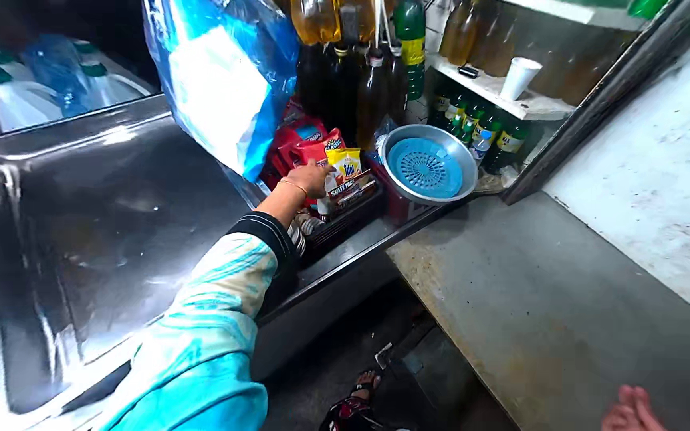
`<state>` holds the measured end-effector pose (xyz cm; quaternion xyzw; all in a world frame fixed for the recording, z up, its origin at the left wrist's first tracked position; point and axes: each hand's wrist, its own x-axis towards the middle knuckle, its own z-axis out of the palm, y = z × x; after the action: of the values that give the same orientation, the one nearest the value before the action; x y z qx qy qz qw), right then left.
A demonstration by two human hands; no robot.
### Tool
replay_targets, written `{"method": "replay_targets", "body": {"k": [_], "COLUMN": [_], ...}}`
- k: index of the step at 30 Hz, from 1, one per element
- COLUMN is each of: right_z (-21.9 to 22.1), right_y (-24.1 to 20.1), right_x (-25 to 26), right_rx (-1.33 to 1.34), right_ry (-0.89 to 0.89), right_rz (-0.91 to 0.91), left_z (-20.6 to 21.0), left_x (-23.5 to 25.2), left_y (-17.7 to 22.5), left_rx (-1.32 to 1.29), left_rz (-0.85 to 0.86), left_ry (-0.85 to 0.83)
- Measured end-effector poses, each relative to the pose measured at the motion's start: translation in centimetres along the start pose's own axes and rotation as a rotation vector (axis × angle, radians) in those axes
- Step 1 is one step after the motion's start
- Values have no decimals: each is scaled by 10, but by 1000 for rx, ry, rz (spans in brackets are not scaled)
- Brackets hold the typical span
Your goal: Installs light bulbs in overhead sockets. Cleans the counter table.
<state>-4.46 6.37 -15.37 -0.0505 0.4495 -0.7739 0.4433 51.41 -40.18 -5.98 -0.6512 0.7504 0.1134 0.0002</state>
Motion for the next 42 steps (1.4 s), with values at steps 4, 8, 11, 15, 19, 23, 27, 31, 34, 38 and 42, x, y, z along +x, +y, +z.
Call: {"method": "replay_targets", "body": {"k": [4,8,11,15,19,23,27,31,34,38,42], "right_z": [80,110,118,178,280,331,316,274,240,183,80], "right_y": [21,27,37,59,61,38,-17,-80,-127,-179,-186], "right_x": [1,-7,-11,-10,-23,-32,-26,-28,-40,-58,-88], "right_rx": [-246,-426,-539,-788,-879,-736,-602,-524,-414,-231,-196], "right_ry": [-75,-86,-24,-190,-490,-501,-325,-161,21,186,458], "right_rz": [-32,-61,-119,-415,-819,-1059,-1232,-1361,-1419,-1401,-1298], "left_z": [23,-11,-66,-83,-62,-47,-50,-78,-99,-123,-128], "left_x": [25,6,-31,-82,-115,-154,-177,-195,-212,-232,-251], "left_y": [-5,-39,-57,4,124,251,352,416,453,480,507], "left_rx": [58,-136,-485,-1283,-1917,-2014,-1842,-1447,-1215,-1138,-1016], "left_rz": [109,157,117,192,332,544,887,1119,1238,1545,1789], "left_ry": [-126,27,232,198,-251,-373,-367,-443,-395,-261,-437]}}
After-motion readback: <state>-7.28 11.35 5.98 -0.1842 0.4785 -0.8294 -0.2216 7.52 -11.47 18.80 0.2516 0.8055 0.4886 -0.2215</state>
